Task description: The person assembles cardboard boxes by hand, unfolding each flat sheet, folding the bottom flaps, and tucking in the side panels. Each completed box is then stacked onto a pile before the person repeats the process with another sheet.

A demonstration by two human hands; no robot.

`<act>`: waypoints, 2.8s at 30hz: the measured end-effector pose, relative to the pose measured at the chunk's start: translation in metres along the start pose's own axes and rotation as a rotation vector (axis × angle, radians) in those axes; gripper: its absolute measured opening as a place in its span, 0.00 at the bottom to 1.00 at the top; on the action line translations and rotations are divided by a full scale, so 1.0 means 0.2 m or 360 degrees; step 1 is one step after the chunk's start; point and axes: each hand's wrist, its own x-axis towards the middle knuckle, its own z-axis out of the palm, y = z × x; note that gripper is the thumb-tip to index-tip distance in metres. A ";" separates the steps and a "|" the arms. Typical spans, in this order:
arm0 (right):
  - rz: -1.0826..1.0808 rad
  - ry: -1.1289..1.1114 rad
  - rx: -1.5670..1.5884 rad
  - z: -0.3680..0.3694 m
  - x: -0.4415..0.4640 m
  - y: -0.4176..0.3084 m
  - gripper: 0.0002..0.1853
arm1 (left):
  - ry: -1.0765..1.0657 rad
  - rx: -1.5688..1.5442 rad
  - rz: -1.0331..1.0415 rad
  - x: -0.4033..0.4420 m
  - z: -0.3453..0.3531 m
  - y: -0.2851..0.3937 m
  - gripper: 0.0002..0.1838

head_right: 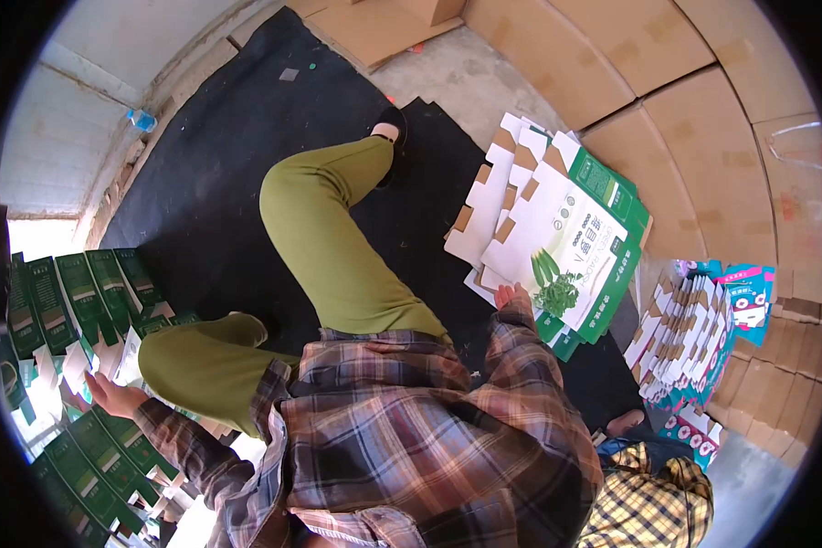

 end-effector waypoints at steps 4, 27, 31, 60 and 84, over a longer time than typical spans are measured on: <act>0.0352 -0.0076 0.0381 0.07 0.12 -0.08 0.29 | -0.0261 -0.0225 0.0038 -0.11 0.17 0.09 0.16; 0.0143 -0.0232 0.0517 0.21 0.27 -0.20 0.25 | -0.0602 -0.0203 -0.0181 -0.22 0.21 -0.03 0.16; 0.0157 -0.0040 0.0725 0.28 0.33 -0.25 0.26 | -0.0612 -0.0161 -0.0138 -0.25 0.23 0.01 0.15; 0.0036 -0.2369 -0.0672 1.23 -1.80 -0.61 0.21 | -0.1343 -0.0352 -0.0498 -0.28 0.40 0.05 0.30; -0.2643 -0.1482 -0.1452 1.97 -1.74 0.31 0.49 | -0.1116 -0.0999 -0.0977 -0.38 0.32 -0.07 0.15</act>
